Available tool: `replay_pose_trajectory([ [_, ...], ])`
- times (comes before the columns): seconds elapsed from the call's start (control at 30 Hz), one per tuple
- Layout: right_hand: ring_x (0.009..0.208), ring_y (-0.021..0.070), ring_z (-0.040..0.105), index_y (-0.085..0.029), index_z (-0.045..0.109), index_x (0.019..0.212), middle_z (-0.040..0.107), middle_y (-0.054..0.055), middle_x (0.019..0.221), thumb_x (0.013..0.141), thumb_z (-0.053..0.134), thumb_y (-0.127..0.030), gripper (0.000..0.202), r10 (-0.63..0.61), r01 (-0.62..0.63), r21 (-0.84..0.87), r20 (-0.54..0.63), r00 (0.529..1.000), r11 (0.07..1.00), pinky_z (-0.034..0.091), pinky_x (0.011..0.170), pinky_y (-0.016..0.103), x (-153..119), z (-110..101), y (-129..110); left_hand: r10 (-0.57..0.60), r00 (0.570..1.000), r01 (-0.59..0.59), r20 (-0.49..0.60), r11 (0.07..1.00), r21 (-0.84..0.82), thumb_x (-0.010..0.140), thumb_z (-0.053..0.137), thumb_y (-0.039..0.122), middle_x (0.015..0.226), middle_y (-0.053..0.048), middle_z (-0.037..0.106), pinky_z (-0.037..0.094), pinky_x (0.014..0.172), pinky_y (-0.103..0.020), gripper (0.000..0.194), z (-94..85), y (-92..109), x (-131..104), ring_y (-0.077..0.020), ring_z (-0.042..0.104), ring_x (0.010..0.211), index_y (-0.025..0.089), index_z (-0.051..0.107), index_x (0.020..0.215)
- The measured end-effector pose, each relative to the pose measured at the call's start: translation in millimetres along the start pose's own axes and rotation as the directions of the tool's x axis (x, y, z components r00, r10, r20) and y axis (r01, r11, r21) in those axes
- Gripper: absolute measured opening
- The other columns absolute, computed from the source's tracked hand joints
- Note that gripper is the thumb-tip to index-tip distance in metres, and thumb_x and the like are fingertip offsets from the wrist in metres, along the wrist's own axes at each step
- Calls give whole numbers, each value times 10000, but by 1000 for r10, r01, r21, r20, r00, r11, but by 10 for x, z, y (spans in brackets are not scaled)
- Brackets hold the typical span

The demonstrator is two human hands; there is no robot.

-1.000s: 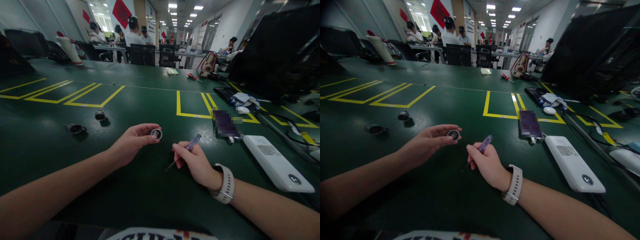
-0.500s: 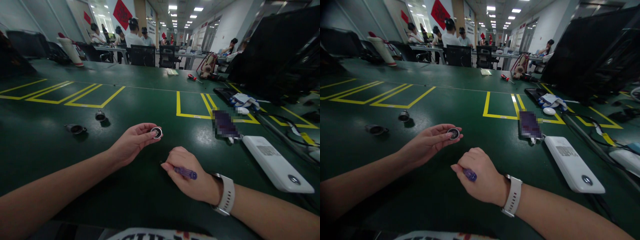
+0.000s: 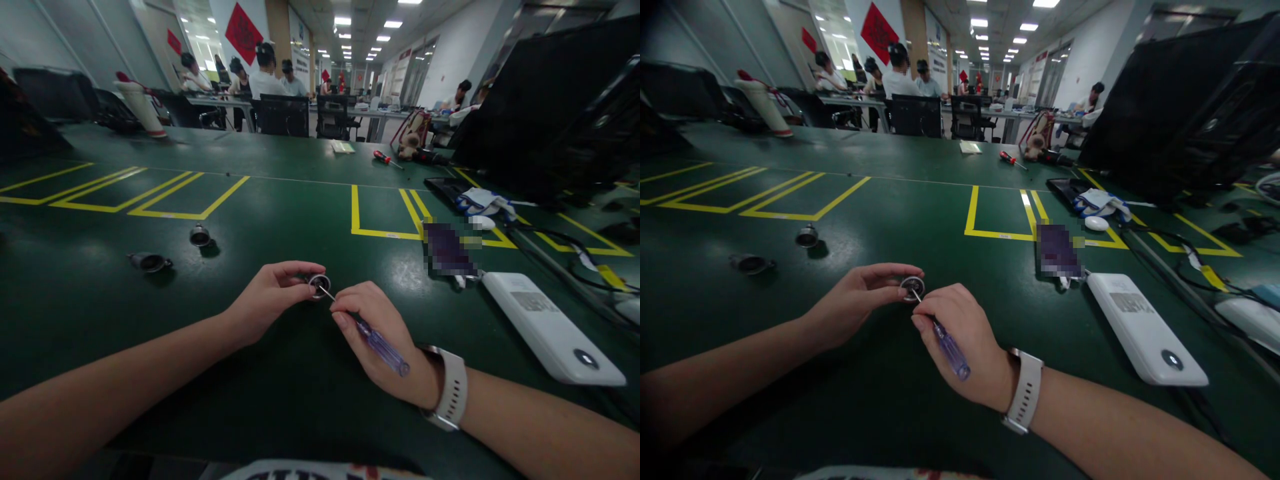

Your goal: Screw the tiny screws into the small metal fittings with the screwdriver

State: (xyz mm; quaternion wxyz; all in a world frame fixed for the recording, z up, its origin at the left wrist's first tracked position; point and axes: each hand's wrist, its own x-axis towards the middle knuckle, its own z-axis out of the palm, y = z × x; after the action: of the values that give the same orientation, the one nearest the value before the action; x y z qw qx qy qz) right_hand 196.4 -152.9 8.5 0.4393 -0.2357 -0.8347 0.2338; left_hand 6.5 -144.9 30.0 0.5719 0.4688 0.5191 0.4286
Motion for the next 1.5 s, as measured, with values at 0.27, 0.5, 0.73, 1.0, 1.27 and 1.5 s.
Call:
replay_pose_trajectory([
  [0.27,860,147,568,-187,555,946,628,38,915,884,484,-142,104,11,-10,-20,19,1000,1000,447,805,323,-8,12,21,21,1000,-21,6,997,69,651,692,155,866,-28,721,511,763,-278,296,52,4,-49,-150,650,771,164,691,947],
  [0.5,868,153,570,-194,542,961,628,43,921,888,477,-151,106,3,-2,-8,43,999,1000,452,810,336,-13,22,24,142,989,-145,31,978,151,669,656,141,870,-34,715,538,757,-297,215,74,6,-62,-178,657,809,180,721,871],
  [0.73,870,148,551,-169,538,941,618,54,911,878,492,-125,90,-14,17,-51,58,998,999,441,817,322,-13,20,2,186,982,-182,9,944,274,705,595,146,859,-37,723,540,752,-303,238,69,11,-63,-178,659,789,186,728,898],
  [1.0,874,176,551,-191,537,967,620,64,926,887,469,-128,122,-13,20,-74,98,995,997,449,790,354,-5,19,-15,224,974,-221,23,928,299,703,586,135,875,-35,722,534,761,-295,234,68,-14,-54,-181,658,821,183,724,887],
  [1.27,783,146,560,-201,562,892,610,24,840,885,484,-170,85,159,-159,21,14,987,987,445,729,316,6,23,-8,107,993,-101,-42,988,120,624,666,110,960,-47,687,506,808,-313,423,7,53,89,-178,641,877,169,639,1043],
  [1.5,596,107,537,-186,547,816,564,-26,670,831,564,-244,63,510,-508,281,72,857,814,445,544,240,256,-36,52,429,904,-356,3,747,561,626,679,178,1012,-65,597,477,840,-372,403,-202,39,591,-216,588,921,174,636,1026],
])
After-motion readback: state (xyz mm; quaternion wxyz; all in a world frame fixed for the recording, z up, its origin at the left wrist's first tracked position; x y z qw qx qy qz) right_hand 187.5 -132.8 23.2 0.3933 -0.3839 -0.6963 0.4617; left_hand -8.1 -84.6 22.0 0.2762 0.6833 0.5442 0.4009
